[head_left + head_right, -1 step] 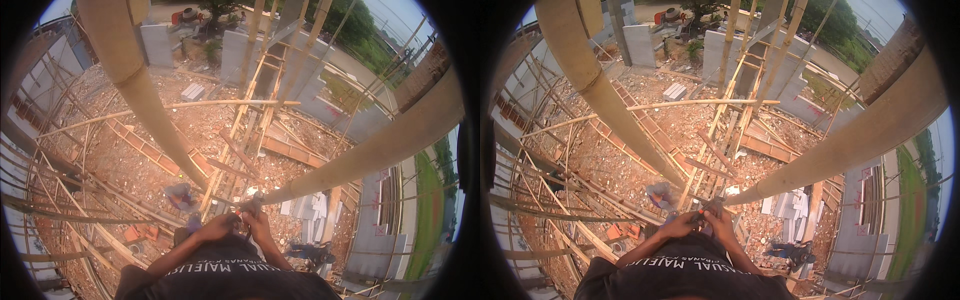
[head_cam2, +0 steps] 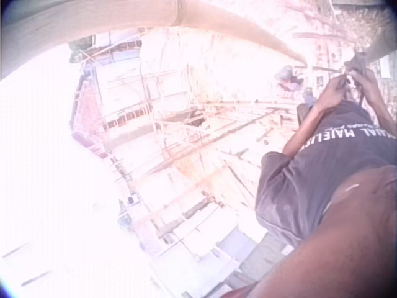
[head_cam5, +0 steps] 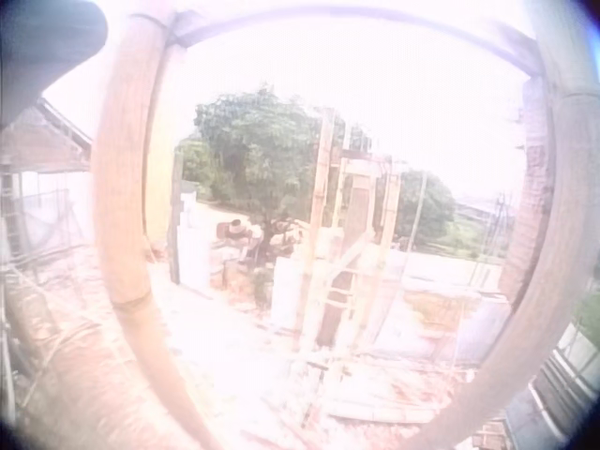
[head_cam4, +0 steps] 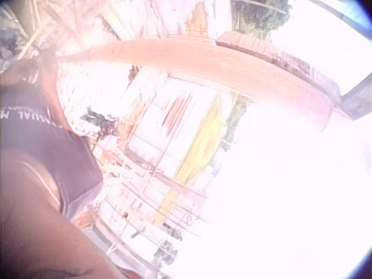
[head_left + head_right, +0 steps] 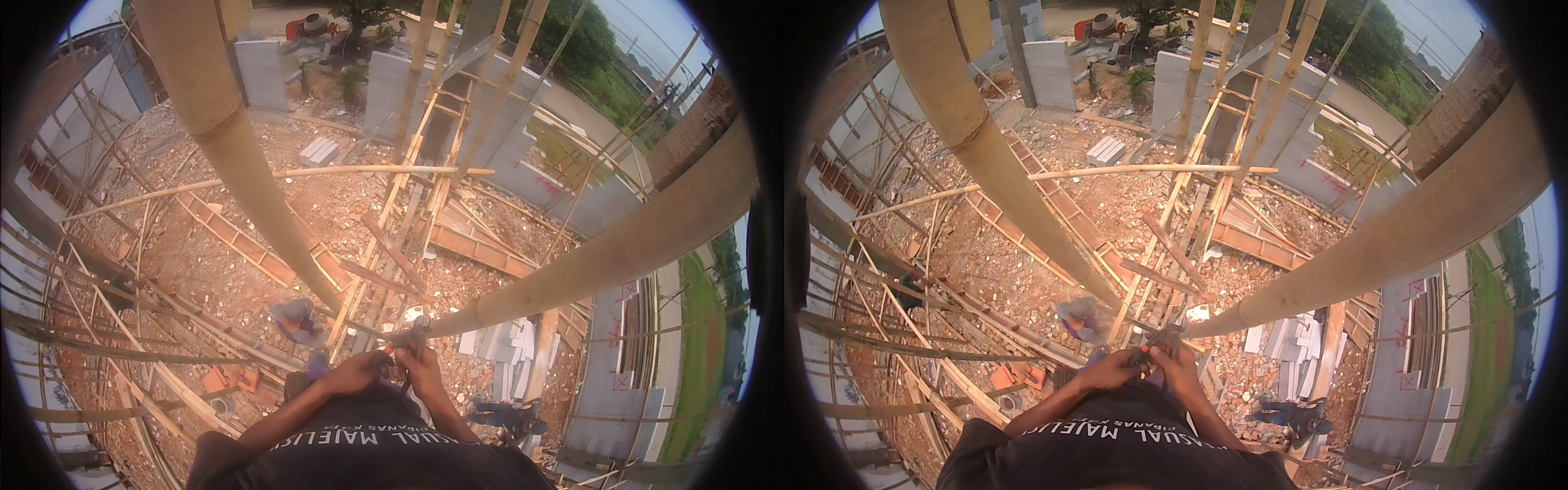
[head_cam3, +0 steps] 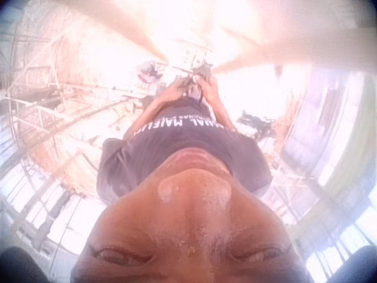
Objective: The person uses pliers to cut and tie wire around bamboo poles to assemble a scaffolding structure. They repeatedly wrap wire around joints and tighten it to secure the poles in place.
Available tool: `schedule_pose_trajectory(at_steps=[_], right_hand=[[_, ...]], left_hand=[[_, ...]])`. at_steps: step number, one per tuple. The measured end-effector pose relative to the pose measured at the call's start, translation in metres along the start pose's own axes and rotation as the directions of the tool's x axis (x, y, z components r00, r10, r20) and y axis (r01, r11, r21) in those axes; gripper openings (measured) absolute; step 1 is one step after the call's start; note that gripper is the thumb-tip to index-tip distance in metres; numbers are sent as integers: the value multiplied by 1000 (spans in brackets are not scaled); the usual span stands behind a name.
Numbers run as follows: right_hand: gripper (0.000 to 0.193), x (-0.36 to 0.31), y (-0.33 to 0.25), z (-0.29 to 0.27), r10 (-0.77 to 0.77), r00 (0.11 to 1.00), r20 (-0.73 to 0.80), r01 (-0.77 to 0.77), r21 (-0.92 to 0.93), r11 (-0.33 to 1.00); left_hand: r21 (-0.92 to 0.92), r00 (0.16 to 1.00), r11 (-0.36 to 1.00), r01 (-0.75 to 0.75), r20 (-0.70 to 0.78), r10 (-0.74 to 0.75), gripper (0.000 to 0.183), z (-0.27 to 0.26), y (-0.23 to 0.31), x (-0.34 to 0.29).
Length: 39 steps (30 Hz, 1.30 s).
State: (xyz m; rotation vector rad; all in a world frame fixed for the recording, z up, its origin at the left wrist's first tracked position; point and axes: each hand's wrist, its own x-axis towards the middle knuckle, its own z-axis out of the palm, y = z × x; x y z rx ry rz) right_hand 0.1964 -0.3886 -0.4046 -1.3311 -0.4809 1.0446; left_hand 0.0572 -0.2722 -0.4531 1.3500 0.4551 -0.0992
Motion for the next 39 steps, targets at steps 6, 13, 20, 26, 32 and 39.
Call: schedule_pose_trajectory(at_steps=[6,13,20,26,32,39], right_hand=[[18,51,-15,12,229,948,219,-141,-354,924],[23,77,-2,41,182,850,495,-41,-282,959],[30,82,5,114,286,737,612,12,-435,900],[35,99,16,147,325,675,663,104,-521,847],[32,95,12,169,272,693,667,132,-489,862],[43,85,4,152,285,750,597,-2,-430,903]], left_hand=[[50,996,999,17,-83,-13,39,-26,-6,-4],[328,862,937,-122,-432,264,35,-40,-65,-10],[240,670,870,430,-731,-129,36,-33,-64,-94],[187,618,929,319,-784,-54,25,-15,-75,-103],[309,745,946,93,-652,140,28,-26,-77,-103],[304,869,953,19,-476,135,30,-40,-64,-93]])
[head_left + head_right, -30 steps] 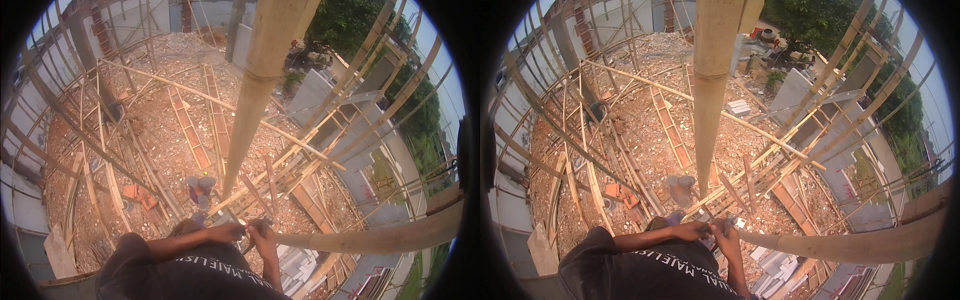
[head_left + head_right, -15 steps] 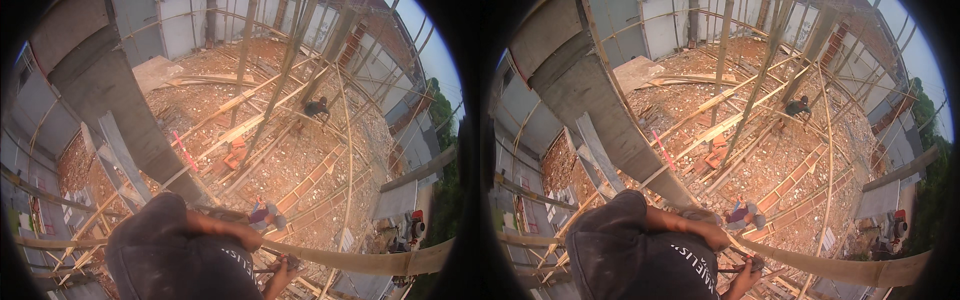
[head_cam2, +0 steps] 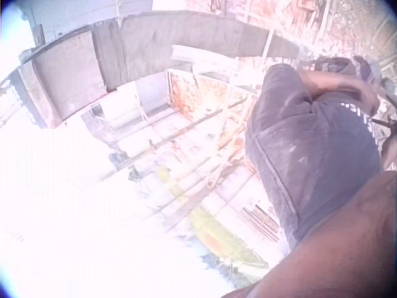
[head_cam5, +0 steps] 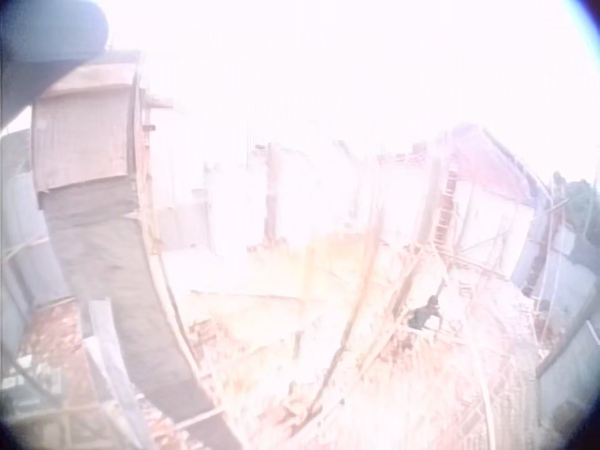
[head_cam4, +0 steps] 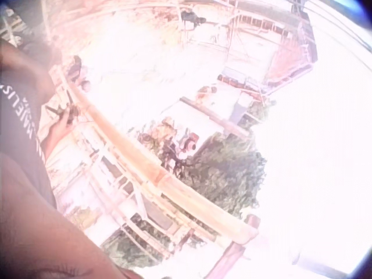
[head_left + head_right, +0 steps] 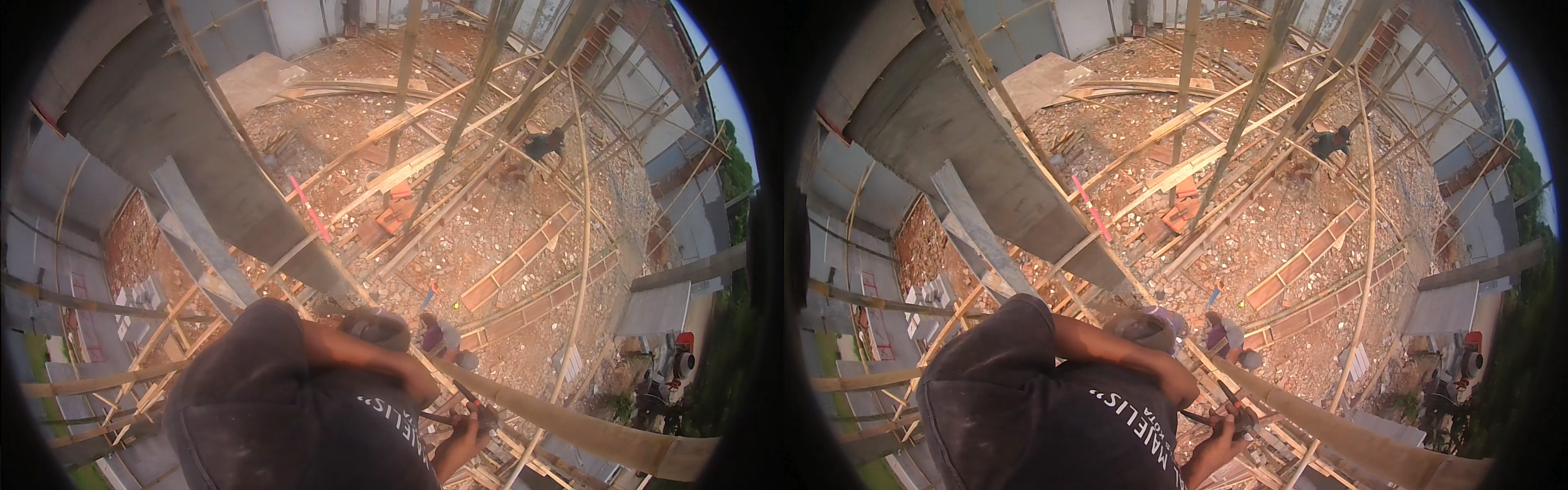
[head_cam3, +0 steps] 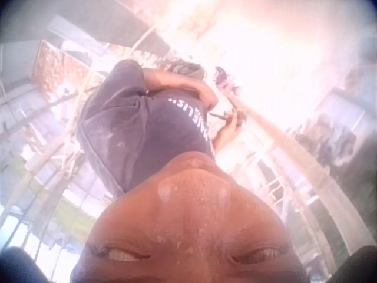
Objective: The person uses pliers to cut and tie wire around bamboo poles to assemble a scaffolding structure. They repeatedly wrap wire around joints and tighten it to secure the poles in place.
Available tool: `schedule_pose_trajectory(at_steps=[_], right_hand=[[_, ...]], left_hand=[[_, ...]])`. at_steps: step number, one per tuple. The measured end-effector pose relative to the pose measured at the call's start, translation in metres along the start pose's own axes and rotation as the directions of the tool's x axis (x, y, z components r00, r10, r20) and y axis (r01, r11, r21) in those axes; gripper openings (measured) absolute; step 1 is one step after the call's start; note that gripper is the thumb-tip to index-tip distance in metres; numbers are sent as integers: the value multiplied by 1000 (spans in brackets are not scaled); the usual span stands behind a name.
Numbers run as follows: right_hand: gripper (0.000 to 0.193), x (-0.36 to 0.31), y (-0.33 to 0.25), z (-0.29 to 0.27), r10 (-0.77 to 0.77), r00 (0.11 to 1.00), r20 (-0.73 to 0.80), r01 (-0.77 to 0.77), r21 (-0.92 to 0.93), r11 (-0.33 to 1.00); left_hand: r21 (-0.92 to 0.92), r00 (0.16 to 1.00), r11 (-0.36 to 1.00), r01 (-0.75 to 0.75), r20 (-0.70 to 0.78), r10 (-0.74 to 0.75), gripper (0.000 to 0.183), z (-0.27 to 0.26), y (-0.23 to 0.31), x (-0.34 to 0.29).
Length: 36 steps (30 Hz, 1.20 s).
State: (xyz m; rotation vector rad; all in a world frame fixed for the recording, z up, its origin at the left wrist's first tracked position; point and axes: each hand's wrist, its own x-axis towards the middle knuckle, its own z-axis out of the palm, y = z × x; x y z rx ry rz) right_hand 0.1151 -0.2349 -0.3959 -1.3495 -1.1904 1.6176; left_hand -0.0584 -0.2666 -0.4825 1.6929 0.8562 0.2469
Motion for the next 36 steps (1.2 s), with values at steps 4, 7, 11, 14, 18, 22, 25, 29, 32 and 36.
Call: schedule_pose_trajectory(at_steps=[4,7,11,14,18,22,25,29,32,36], right_hand=[[52,-36,-9,-14,-42,997,-61,46,72,996],[53,-50,-6,-36,-74,991,-109,82,77,994],[60,-81,-5,-63,-125,972,-197,155,150,976],[63,-114,6,-79,-151,946,-286,222,235,946],[61,-145,10,-77,-149,906,-396,283,304,910],[65,-179,42,-80,-91,871,-482,304,385,871],[63,-183,27,-68,-125,844,-521,355,368,859],[59,-197,31,-66,-139,783,-606,428,364,827],[58,-198,33,-70,-120,739,-662,450,353,820],[57,-206,27,-61,-66,658,-750,470,341,814]], left_hand=[[-29,987,999,38,159,-33,32,-14,31,0],[-12,957,1000,-29,289,31,34,-13,24,24],[38,835,995,-94,547,58,35,-8,24,59],[66,718,985,-158,693,68,38,3,21,81],[83,641,989,-122,767,15,41,11,25,97],[27,588,993,-116,807,47,42,17,35,107],[29,590,997,-74,807,20,41,32,26,121],[-116,662,993,10,745,80,34,37,40,114],[3,543,1000,-17,840,7,31,55,29,134],[52,456,998,30,888,-59,34,69,35,145]])
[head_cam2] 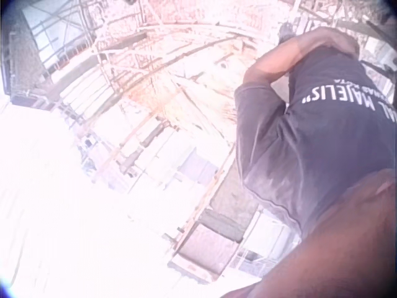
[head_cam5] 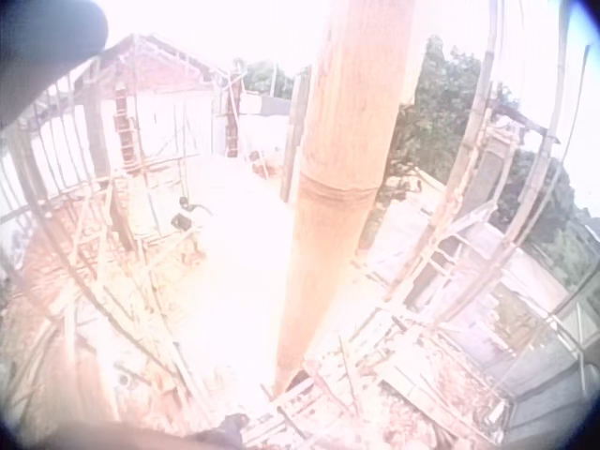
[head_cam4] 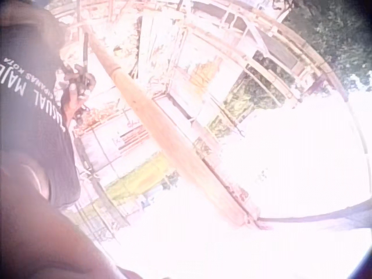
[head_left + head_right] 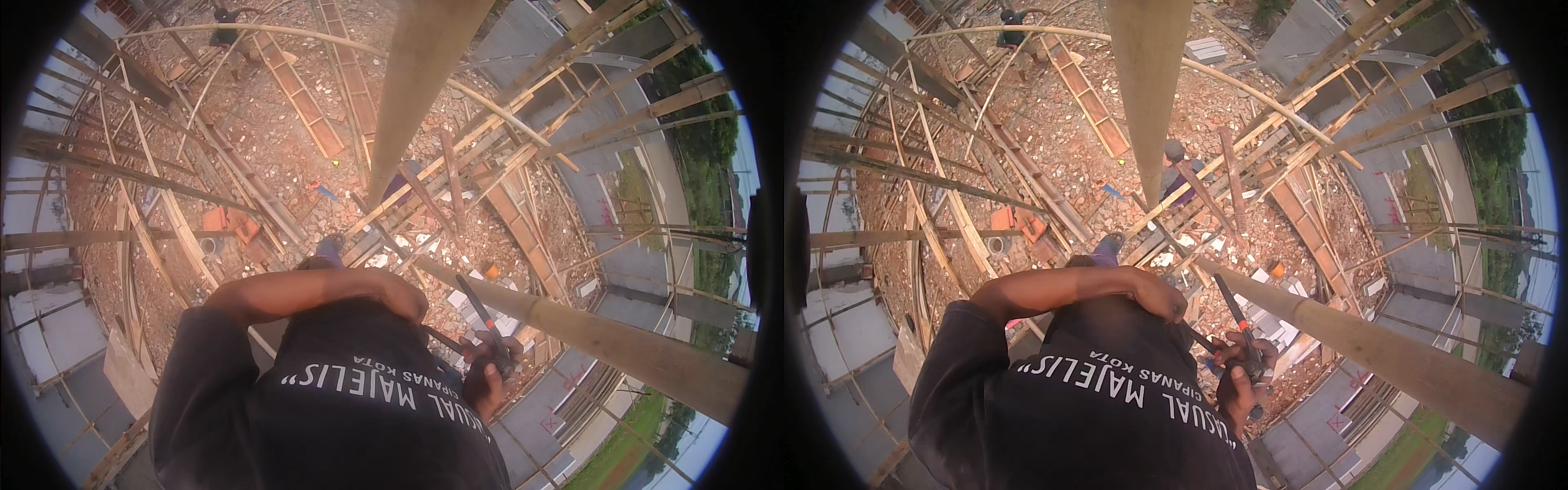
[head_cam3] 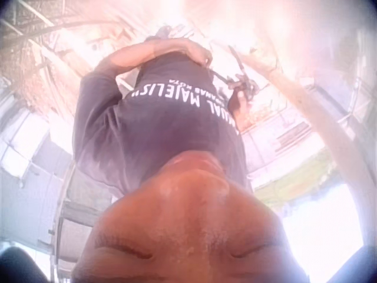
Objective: The person uses pliers to cut and tie wire around bamboo poles to assemble a scaffolding structure. They repeatedly wrap wire around joints and tighten it to secure the poles in place.
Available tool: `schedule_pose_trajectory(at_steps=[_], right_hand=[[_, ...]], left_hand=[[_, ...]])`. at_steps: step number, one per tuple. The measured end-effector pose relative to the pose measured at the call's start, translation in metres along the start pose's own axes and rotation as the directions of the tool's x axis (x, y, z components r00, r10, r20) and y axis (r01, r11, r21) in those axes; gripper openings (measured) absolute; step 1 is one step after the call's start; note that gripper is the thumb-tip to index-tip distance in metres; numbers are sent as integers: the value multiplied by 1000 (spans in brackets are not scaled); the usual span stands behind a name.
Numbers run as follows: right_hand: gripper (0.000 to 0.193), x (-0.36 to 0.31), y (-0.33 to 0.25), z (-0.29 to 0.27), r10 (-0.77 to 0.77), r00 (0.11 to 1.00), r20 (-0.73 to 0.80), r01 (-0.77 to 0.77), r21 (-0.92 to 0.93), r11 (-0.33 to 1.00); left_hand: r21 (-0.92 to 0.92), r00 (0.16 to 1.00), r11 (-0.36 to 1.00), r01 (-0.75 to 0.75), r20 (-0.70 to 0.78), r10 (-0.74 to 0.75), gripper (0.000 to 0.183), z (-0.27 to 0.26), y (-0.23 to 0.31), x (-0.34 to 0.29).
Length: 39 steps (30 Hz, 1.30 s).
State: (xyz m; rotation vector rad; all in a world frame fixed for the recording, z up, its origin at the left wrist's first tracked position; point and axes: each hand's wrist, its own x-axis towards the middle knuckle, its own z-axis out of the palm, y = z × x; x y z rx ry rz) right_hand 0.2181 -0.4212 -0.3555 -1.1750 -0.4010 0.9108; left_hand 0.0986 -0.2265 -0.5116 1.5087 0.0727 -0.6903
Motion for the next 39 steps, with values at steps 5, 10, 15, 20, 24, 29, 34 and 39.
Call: schedule_pose_trajectory(at_steps=[5,10,15,20,24,29,34,39], right_hand=[[55,-4,-2,-2,-53,997,-59,54,23,998],[54,-2,-5,0,-108,991,-78,111,26,994],[53,-7,-4,-3,-159,983,-91,159,-3,987],[54,-12,-1,-5,-180,952,-247,189,13,982],[57,-22,1,-3,-164,955,-246,196,110,974],[64,-32,10,7,-178,973,-150,203,168,965],[86,-38,36,18,-146,988,-44,150,122,981],[51,-30,51,0,-14,990,142,91,-556,826]], left_hand=[[-34,991,992,125,42,-124,41,-10,55,-24],[0,990,994,107,96,-107,38,-17,58,-17],[-67,984,985,161,92,-155,29,-11,40,5],[-424,990,896,133,21,-138,24,-14,49,-5],[-733,974,654,187,50,-223,21,-19,40,3],[-826,923,496,269,73,-378,26,-24,42,10],[-840,915,467,276,80,-396,34,-24,34,12],[-835,938,493,243,72,-340,36,-21,41,3]])
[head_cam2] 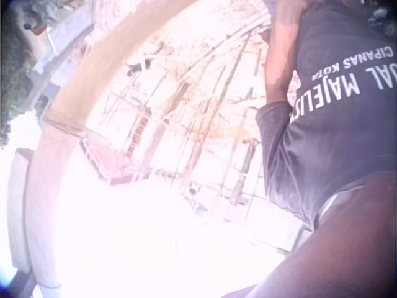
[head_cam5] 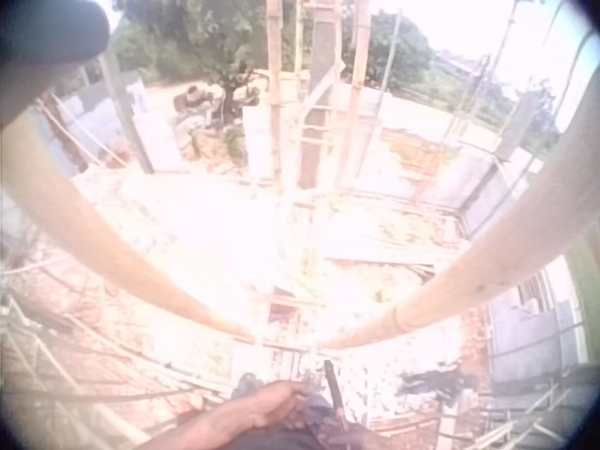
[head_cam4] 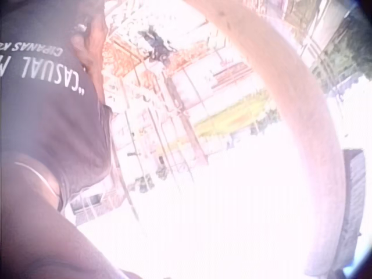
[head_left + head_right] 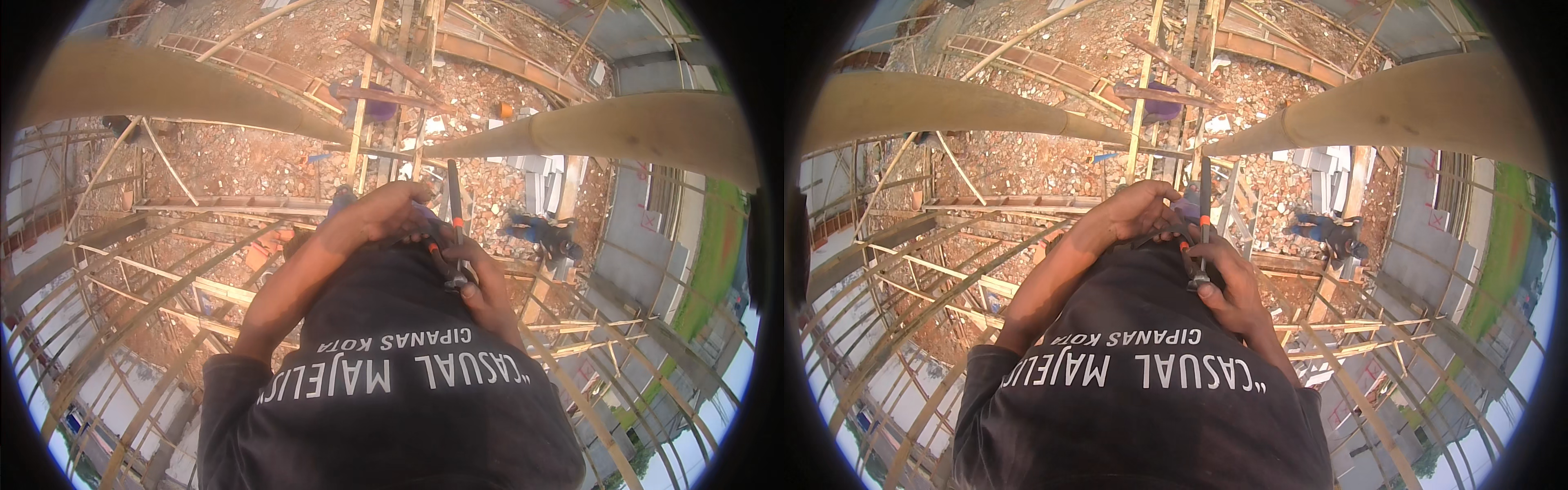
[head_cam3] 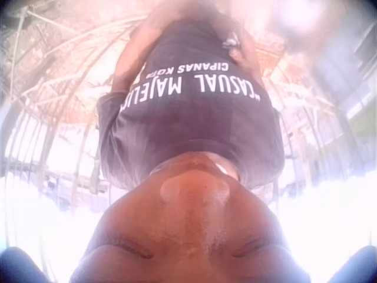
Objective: The person uses pliers to cut and tie wire around bamboo poles to assemble a scaffolding structure. They repeatedly wrap wire around joints and tighten it to secure the poles in place.
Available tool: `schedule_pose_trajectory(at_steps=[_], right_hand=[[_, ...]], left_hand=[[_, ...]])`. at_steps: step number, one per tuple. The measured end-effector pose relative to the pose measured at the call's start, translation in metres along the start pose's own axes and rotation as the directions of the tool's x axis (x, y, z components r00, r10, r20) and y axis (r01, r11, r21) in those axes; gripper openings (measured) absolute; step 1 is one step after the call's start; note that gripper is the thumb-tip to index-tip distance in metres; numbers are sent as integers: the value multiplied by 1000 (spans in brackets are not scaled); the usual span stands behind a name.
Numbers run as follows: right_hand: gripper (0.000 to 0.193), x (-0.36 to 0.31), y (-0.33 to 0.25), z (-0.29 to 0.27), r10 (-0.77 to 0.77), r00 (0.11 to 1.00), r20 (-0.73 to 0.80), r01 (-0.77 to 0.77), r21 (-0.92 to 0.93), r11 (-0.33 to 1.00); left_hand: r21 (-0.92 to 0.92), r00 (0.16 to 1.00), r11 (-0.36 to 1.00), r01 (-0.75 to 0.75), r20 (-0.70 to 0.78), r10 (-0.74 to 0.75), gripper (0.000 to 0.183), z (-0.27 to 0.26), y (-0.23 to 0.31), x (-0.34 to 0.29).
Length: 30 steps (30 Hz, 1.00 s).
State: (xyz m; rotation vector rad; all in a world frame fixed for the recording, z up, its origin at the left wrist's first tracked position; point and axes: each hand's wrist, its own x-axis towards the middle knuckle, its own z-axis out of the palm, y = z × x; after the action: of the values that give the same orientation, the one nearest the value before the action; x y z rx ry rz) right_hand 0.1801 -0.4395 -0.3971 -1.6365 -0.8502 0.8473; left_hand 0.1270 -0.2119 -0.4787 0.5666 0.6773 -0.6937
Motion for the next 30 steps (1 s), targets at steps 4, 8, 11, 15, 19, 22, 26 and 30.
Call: schedule_pose_trajectory(at_steps=[4,8,11,15,19,22,26,30], right_hand=[[40,9,1,3,281,959,-33,-280,-252,926],[36,17,5,2,243,947,-209,-315,-457,832],[32,36,7,-4,123,977,-177,-195,-486,852],[26,69,-7,11,56,997,-44,-70,-454,888],[24,102,-10,42,50,977,208,30,-364,931],[24,119,4,68,197,891,409,-111,-225,968],[31,136,50,102,245,817,522,-104,-284,953],[37,148,66,128,472,646,600,-278,-391,878]], left_hand=[[251,994,967,-48,-79,70,32,8,4,-18],[749,724,548,-372,-136,677,28,-34,12,-29],[528,545,692,-492,-433,718,24,-47,28,-93],[417,368,711,-567,-644,671,23,-86,-15,-136],[359,377,819,-449,-754,537,25,-102,-73,-158],[251,407,849,-466,-791,457,28,-103,-120,-150],[197,450,865,-462,-788,419,35,-83,-144,-140],[74,489,892,-445,-815,312,47,-76,-155,-125]])
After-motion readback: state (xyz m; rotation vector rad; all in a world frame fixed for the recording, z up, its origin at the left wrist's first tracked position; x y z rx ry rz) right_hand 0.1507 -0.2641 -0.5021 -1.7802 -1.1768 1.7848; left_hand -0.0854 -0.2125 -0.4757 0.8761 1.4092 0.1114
